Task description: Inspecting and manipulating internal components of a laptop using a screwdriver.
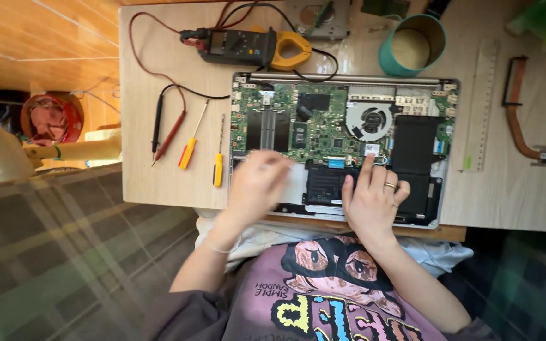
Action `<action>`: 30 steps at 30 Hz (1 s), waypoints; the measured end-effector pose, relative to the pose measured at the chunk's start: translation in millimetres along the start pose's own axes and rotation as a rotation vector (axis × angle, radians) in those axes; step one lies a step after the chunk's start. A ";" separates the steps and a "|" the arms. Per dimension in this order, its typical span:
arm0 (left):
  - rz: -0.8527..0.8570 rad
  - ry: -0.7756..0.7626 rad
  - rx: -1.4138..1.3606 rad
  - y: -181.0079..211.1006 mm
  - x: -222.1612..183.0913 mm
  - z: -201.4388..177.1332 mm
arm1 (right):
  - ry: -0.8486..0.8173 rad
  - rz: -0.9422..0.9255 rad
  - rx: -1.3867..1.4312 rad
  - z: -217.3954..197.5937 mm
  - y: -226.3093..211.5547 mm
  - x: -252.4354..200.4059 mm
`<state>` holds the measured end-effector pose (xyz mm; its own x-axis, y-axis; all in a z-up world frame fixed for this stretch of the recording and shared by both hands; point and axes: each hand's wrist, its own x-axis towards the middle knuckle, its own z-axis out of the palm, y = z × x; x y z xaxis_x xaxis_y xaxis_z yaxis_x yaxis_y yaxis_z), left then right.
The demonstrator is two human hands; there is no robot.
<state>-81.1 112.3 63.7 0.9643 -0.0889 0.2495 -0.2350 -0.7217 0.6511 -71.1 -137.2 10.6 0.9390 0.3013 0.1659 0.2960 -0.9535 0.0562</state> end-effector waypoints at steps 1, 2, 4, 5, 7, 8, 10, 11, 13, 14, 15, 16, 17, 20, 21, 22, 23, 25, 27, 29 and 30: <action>0.007 -0.005 -0.008 -2.9 6.2 -8.2 | -0.002 0.010 -0.007 -0.7 -0.8 0.9; -0.026 0.017 0.006 -5.6 13.0 -15.9 | 0.009 0.002 0.004 -1.4 -0.9 2.1; -0.047 0.038 0.016 -8.2 32.2 -23.1 | 0.026 0.004 0.008 -2.0 -1.6 3.7; -0.023 0.048 0.034 -7.8 44.7 -22.9 | 0.009 -0.001 0.024 -2.1 -2.2 4.3; 0.020 0.060 0.050 -5.8 77.9 -14.1 | 0.005 0.006 0.034 -1.1 -3.1 8.8; 0.130 0.074 0.068 -3.3 93.5 -5.8 | 0.018 0.006 0.043 -1.2 -4.7 7.7; 0.249 0.087 0.081 -1.9 124.6 21.8 | 0.033 0.013 0.046 -1.1 -7.2 6.5; 0.294 0.068 0.075 -2.9 140.4 40.9 | 0.024 0.027 0.057 -1.1 -8.1 6.7; 0.349 0.057 0.065 -1.7 171.9 76.1 | 0.023 0.044 0.061 0.0 -8.1 9.0; 0.396 0.069 0.098 -0.1 184.8 92.3 | 0.030 0.042 0.065 1.0 -8.1 8.7; 0.442 0.081 0.131 0.9 197.7 108.7 | 0.037 0.039 0.069 2.6 -8.6 8.5; 0.438 0.079 0.127 -2.5 206.4 126.1 | 0.032 0.038 0.067 2.6 -7.8 8.0; 0.473 0.082 0.167 -6.7 214.9 143.8 | 0.036 0.035 0.069 3.4 -7.5 7.5; 0.501 0.062 0.231 -16.4 217.9 164.9 | 0.021 0.025 0.072 3.3 -8.1 3.9; 0.512 0.046 0.252 -18.5 217.2 166.4 | 0.016 0.027 0.065 2.8 -8.2 3.8; 0.508 0.044 0.253 -12.6 213.3 152.9 | 0.013 0.025 0.066 3.2 -7.4 4.2; 0.532 0.074 0.220 -6.7 209.7 139.3 | 0.025 0.025 0.074 3.5 -6.6 5.0; 0.547 0.098 0.191 1.5 192.4 103.2 | 0.030 0.021 0.089 3.3 -5.6 6.7; 0.574 0.078 0.174 6.3 160.9 58.1 | 0.017 0.027 0.095 1.5 -7.2 4.5; 0.570 0.023 0.193 2.4 127.6 20.4 | 0.001 0.017 0.079 3.2 -5.6 3.9; 0.575 -0.029 0.209 0.8 111.2 0.5 | -0.008 0.012 0.057 3.8 -5.5 4.4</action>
<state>26.1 101.4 91.6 0.6937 -0.5206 0.4979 -0.6927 -0.6715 0.2630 -67.9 -130.6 7.3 0.9437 0.2903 0.1588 0.2942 -0.9557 -0.0014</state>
